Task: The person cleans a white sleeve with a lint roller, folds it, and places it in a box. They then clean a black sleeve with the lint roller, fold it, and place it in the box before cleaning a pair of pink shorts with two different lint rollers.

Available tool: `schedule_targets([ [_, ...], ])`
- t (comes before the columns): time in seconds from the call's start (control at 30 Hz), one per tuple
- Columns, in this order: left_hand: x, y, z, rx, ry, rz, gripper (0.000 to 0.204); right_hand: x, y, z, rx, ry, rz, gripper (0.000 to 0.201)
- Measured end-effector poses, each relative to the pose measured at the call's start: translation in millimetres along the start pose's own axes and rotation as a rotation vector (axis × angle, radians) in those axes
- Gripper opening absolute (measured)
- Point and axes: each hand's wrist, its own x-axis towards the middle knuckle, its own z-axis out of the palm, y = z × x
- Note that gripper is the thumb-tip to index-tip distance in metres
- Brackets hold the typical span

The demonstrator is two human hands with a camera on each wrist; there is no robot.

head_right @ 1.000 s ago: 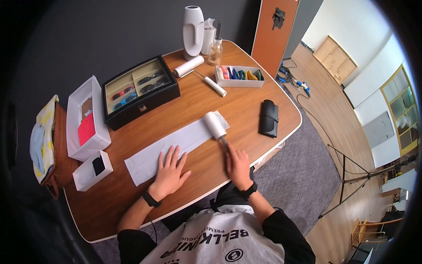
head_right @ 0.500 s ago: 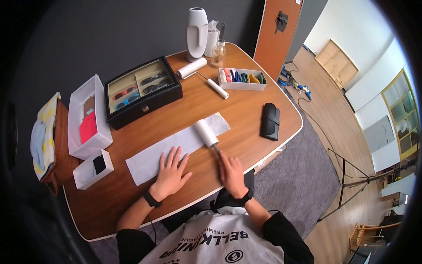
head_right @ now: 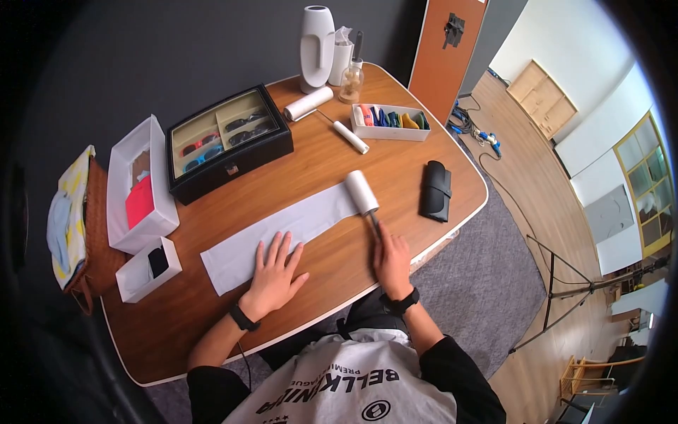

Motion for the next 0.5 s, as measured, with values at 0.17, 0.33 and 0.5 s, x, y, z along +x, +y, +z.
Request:
schedule_targets([
  [0.17, 0.5, 0.5, 0.2, -0.003, 0.002, 0.001, 0.07, 9.1, 24.0, -4.3, -0.118, 0.034, 0.08, 0.046],
  [0.33, 0.2, 0.1, -0.2, -0.008, -0.003, -0.002, 0.071, 3.6, 17.4, -0.2, -0.061, 0.054, 0.025, 0.048],
  [0.5, 0.1, -0.7, 1.8, -0.002, -0.013, -0.001, 0.072, -15.2, -18.2, 4.4, 0.057, 0.005, -0.025, 0.05],
])
